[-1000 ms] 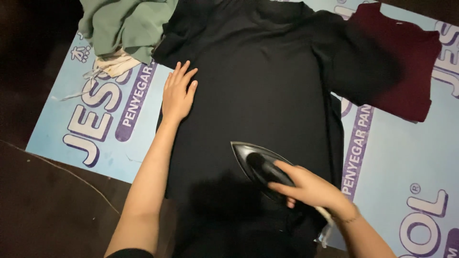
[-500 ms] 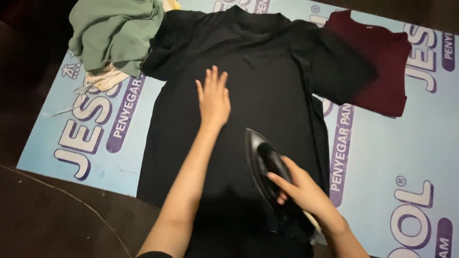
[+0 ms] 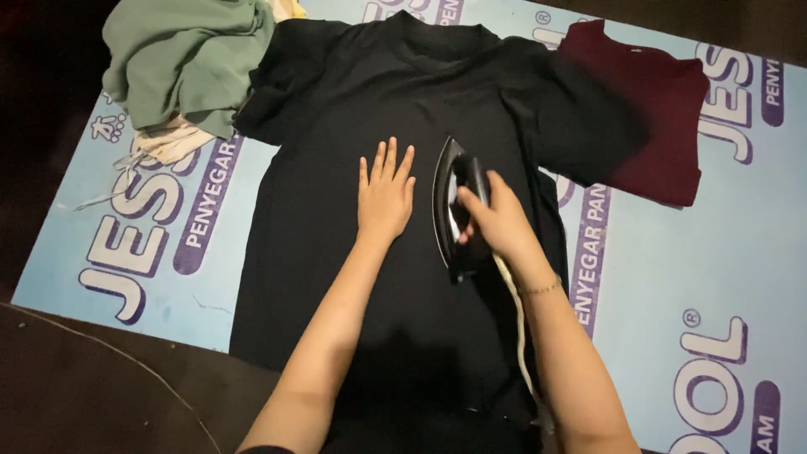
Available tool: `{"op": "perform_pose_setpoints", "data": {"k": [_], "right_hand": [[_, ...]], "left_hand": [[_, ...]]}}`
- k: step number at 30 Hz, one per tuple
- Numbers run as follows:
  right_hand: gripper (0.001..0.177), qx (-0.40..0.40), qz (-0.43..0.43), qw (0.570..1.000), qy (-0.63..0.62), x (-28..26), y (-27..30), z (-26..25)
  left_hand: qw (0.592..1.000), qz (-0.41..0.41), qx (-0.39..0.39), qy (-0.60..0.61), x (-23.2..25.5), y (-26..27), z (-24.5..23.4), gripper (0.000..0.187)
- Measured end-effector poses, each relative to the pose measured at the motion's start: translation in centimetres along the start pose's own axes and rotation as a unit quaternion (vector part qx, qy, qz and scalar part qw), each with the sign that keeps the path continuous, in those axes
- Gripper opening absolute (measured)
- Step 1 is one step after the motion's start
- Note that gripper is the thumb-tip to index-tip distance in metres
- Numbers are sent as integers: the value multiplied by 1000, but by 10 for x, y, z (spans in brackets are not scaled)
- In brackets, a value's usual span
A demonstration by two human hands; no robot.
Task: The person unfolds a black t-shirt on a branded ironing board and irons it using a handheld electric iron. They smooth the fabric with one hand while moving the iron across the shirt's body and sleeves. Other folded clothes remain on the board.
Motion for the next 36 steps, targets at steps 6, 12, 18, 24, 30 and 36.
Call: {"op": "perform_pose_setpoints", "data": {"k": [6, 12, 18, 24, 30, 36], "right_hand": [[33, 5, 43, 999, 14, -16, 47, -8], [19, 53, 222, 971, -66, 21, 143, -49], [37, 57, 123, 991, -15, 38, 99, -63], [26, 65, -29, 996, 53, 12, -25, -61], [22, 53, -26, 998, -8, 1, -20, -54], [56, 6, 86, 996, -33, 27, 84, -42]], "left_hand": [[1000, 1, -9, 4, -2, -1, 1, 52], [998, 27, 18, -60, -1, -3, -1, 54], [1000, 8, -1, 8, 1, -1, -6, 57], [1000, 4, 4, 11, 1, 0, -3, 57], [1000, 1, 5, 12, 0, 1, -4, 56], [1000, -1, -7, 21, 2, 1, -8, 56]]}}
Point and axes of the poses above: each hand's wrist, its own y-axis away from the middle knuckle, its own z-axis out of the palm, x = y × z, the point moved 4 cm from there along -y, towards the middle knuckle, and after that the axes turned 12 degrees about -y, right-handed, at the moved point
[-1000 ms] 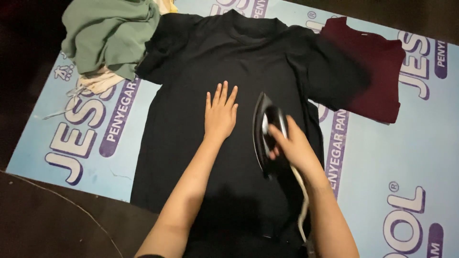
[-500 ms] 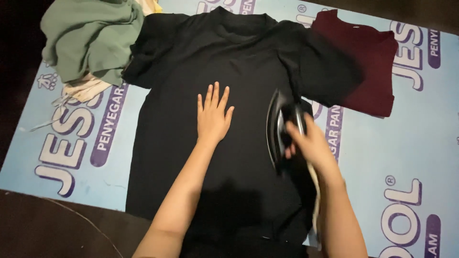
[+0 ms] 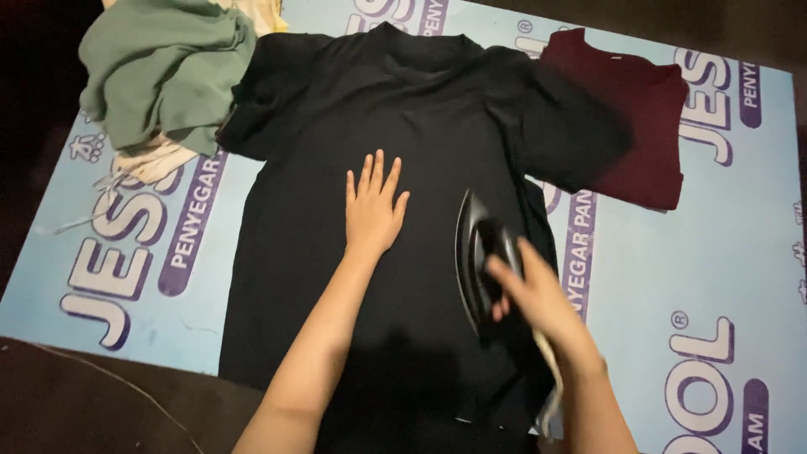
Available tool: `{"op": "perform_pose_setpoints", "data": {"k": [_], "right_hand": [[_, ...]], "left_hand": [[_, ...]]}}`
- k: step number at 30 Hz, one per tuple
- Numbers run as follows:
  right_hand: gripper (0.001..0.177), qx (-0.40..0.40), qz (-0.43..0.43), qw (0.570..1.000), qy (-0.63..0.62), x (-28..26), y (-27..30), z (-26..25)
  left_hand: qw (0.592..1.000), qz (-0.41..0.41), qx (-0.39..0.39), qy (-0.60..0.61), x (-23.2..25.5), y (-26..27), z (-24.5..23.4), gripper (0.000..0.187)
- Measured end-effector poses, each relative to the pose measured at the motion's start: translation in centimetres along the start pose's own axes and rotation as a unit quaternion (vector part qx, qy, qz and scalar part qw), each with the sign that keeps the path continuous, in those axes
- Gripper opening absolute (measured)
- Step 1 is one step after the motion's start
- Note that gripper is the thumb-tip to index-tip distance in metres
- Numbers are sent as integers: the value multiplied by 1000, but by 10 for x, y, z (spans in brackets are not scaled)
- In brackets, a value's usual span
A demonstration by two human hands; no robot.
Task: The person unfolds a black t-shirt on a branded ironing board and irons it using a handheld electric iron. They smooth the fabric with one hand while moving the iron across the shirt's body and sleeves. Other folded clothes remain on the board.
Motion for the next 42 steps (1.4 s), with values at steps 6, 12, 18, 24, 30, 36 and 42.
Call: {"op": "perform_pose_setpoints", "data": {"k": [6, 12, 18, 24, 30, 36, 42], "right_hand": [[50, -14, 52, 998, -31, 24, 9, -8], [31, 4, -111, 994, -3, -18, -110, -1], [26, 36, -112, 993, 29, -49, -164, 6], [35, 21, -52, 998, 10, -24, -59, 6], [19, 58, 142, 987, -38, -19, 25, 1], [58, 56, -10, 998, 26, -20, -55, -13], [24, 77, -103, 992, 13, -51, -150, -12]], "left_hand": [[1000, 2, -3, -9, 0, -2, 1, 57], [1000, 5, 4, -7, 1, 0, -3, 57], [1000, 8, 15, -7, -1, 0, 2, 57], [1000, 4, -3, -3, 1, 0, -6, 56], [995, 29, 58, -71, -1, -2, 5, 59], [1000, 9, -17, -2, 3, -2, -9, 57], [1000, 9, -3, -2, 1, 0, -3, 56]]}}
Point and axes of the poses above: each hand's wrist, its own y-axis away from the middle knuckle, its own z-axis out of the palm, x = y × z, the point moved 4 cm from there along -y, towards the middle knuckle, and after that the axes turned 12 degrees about -y, right-handed, at the moved point
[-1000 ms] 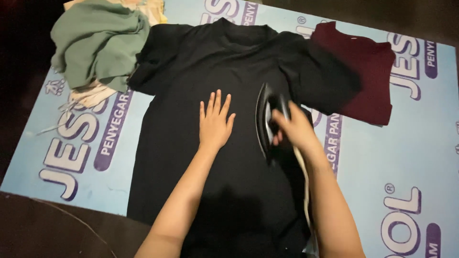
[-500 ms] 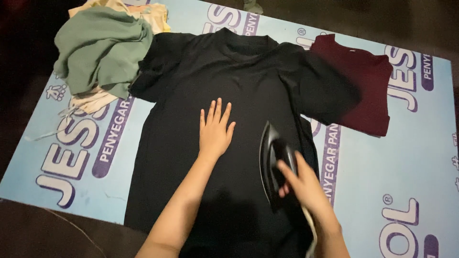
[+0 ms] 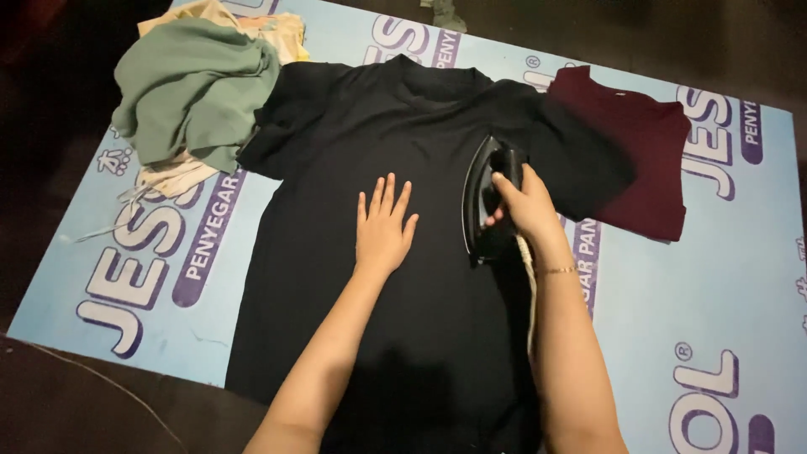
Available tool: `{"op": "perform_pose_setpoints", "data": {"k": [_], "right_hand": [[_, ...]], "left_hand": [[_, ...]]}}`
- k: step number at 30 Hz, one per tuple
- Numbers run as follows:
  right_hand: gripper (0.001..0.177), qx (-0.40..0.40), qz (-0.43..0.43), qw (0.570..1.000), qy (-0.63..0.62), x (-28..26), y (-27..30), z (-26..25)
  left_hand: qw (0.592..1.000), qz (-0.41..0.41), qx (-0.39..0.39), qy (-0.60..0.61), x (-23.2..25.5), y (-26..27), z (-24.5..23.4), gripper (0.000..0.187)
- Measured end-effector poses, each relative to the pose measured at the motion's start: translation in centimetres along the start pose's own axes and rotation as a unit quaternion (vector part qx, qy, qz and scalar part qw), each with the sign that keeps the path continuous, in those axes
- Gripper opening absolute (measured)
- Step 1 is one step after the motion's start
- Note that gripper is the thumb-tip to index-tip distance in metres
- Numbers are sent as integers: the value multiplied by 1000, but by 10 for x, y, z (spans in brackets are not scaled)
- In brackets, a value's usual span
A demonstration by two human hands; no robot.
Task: The person unfolds a black t-shirt on a branded ironing board and irons it using a handheld electric iron. They smooth the fabric with one hand while moving the iron across the shirt's body and sleeves. Other folded clothes remain on the board.
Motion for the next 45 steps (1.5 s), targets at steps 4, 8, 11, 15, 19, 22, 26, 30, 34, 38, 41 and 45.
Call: {"op": "perform_pose_setpoints", "data": {"k": [4, 8, 11, 15, 19, 22, 26, 30, 34, 38, 41, 45], "right_hand": [[21, 10, -7, 999, -42, 8, 23, -2], [57, -60, 76, 995, 6, 1, 110, 7], [78, -68, 154, 986, 9, 17, 165, 7], [73, -74, 200, 977, -17, 24, 180, 5], [72, -72, 128, 989, -21, 20, 118, 19], [45, -69, 22, 997, -31, 14, 52, 28], [31, -33, -28, 999, 0, 7, -8, 36], [37, -35, -14, 999, -38, 6, 17, 35], [50, -62, 33, 997, -17, 2, 108, 26], [22, -86, 209, 973, -37, -11, 183, 17], [28, -87, 242, 966, -13, -10, 185, 15], [58, -107, 115, 987, -36, 19, 134, 29]], "left_hand": [[1000, 0, 1, -5, 1, 0, -3, 56], [1000, -2, -10, 6, 1, 3, -5, 56], [1000, -1, -13, 4, 1, -1, -5, 56], [1000, 1, -20, -4, 0, -2, 0, 57], [1000, -1, -24, -6, 0, -1, -2, 55], [1000, -3, -19, 4, 1, 0, -4, 55], [1000, -9, -23, -1, 2, 3, -7, 55], [1000, -2, -8, 1, 1, 3, -3, 55], [1000, 5, -1, -1, -2, 1, 4, 55], [995, 26, 56, -72, -3, -1, 12, 58], [995, 28, 50, -76, -4, -3, 13, 57], [1000, -3, -29, 2, 1, -1, -4, 55]]}}
Point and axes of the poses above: each hand's wrist, its own y-axis away from the middle knuckle, its own z-axis out of the palm, x = y × z, the point moved 4 cm from there along -y, towards the middle knuckle, and after that the axes turned 12 degrees about -y, right-handed, at the moved point
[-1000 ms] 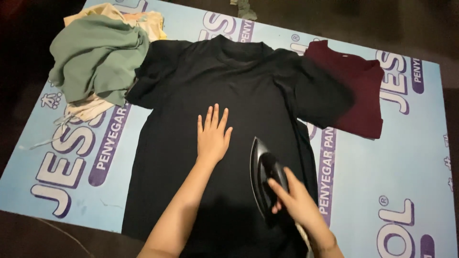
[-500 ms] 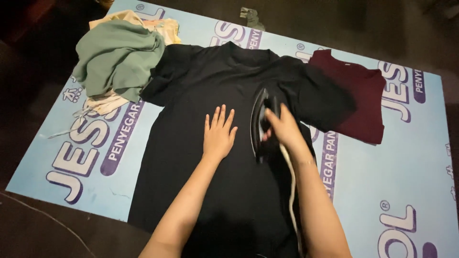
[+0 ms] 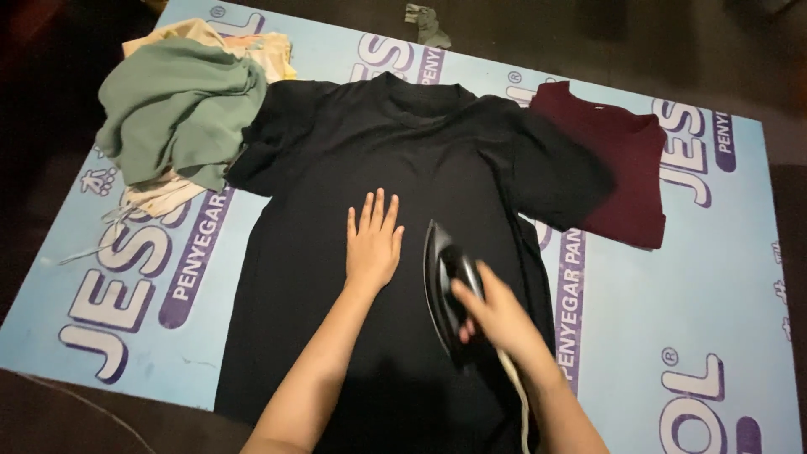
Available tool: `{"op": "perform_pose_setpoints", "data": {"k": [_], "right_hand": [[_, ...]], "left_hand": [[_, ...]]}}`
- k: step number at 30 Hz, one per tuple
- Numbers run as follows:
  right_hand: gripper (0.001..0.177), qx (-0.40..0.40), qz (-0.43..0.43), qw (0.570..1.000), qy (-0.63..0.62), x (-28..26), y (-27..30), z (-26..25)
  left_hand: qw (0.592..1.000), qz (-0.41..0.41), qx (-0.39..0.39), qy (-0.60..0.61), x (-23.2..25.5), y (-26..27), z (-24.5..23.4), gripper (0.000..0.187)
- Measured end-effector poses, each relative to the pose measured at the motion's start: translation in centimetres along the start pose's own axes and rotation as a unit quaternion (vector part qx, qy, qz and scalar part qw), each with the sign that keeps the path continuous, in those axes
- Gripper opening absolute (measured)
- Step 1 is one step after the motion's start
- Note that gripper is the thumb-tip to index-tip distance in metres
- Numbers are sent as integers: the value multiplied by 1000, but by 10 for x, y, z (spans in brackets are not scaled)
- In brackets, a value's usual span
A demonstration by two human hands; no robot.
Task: The person unfolds a black t-shirt on a branded ironing board and irons it using a handheld electric iron. They smooth the fabric with one hand while moving the iron across the shirt's body and sleeves. Other folded clothes remain on the board.
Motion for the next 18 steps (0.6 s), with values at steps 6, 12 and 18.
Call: {"op": "perform_pose_setpoints", "data": {"k": [6, 12, 18], "right_hand": [[43, 16, -79, 995, 66, -49, -92, 11], [73, 60, -47, 992, 104, -69, -50, 25], [72, 45, 55, 995, 74, -29, 38, -4]], "left_hand": [[1000, -4, 27, -15, -1, 0, 6, 57], [1000, -8, 17, -9, -1, 2, 3, 55], [1000, -3, 14, -12, -1, 0, 2, 55]]}}
Point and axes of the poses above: each hand's wrist, its own y-axis away from the middle knuckle, its own z-axis out of the palm, x = y × z, the point moved 4 cm from there along -y, towards the middle knuckle, and after that the axes turned 12 degrees about -y, right-handed, at the moved point
